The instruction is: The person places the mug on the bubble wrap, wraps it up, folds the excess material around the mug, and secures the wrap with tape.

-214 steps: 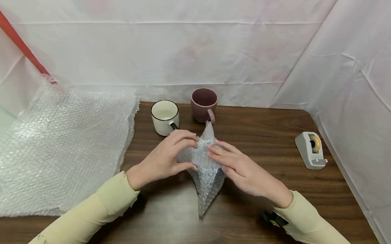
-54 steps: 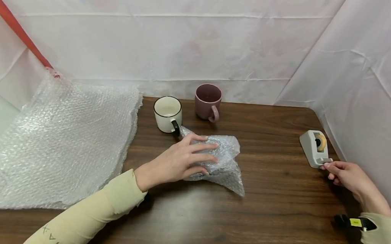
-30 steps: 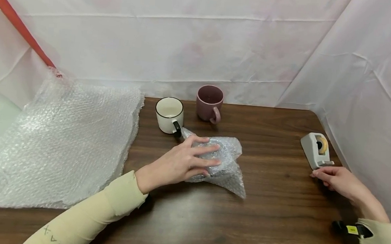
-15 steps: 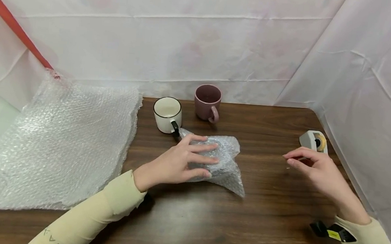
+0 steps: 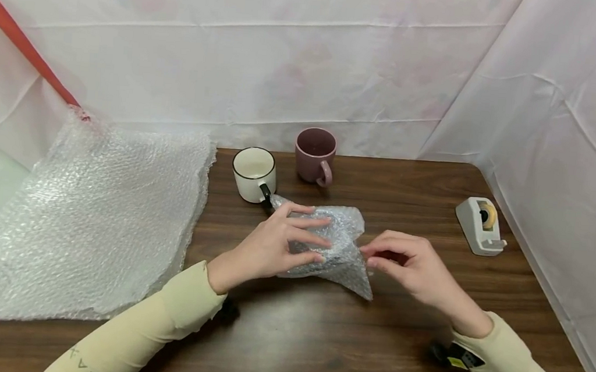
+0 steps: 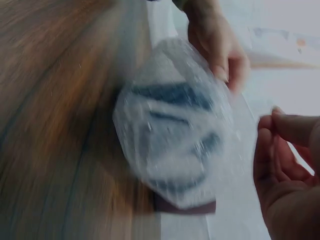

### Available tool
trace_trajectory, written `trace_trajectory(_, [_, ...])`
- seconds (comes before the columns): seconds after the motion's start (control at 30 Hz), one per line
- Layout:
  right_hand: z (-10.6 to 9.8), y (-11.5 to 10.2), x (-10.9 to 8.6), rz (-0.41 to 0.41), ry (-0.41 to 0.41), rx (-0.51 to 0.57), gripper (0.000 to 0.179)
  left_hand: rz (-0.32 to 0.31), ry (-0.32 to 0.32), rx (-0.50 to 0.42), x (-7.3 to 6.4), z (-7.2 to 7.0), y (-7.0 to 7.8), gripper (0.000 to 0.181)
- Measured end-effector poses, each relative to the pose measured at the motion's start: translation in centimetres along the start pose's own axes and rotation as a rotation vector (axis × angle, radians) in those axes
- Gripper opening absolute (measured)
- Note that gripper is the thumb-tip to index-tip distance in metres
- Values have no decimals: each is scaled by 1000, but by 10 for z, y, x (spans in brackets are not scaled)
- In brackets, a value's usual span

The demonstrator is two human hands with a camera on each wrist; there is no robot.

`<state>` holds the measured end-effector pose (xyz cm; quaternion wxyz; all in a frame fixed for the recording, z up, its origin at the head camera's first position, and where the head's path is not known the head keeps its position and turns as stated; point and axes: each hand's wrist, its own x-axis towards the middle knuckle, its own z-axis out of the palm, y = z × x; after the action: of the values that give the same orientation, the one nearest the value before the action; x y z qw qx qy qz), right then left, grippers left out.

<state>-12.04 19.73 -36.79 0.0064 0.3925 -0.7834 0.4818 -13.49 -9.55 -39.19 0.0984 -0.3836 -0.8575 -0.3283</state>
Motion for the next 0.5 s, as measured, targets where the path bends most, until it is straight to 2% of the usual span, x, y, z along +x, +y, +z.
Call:
trace_trajectory(0.1, [15,-2,9,-75,37,-50,28,28,11,30,0,1,-1,24])
trace_trajectory(0.2, [27,-4,16,-149,62,-143,25,51,21,44,-1,1,-3,23])
trace_trajectory(0.3, [35,-4,21,-190,68,-239,20,58,30,44,-1,2,-4,23])
trace_trajectory(0.5, [46,-1,27,-273,67,-376,31,75,49,45,-1,3,-5,24])
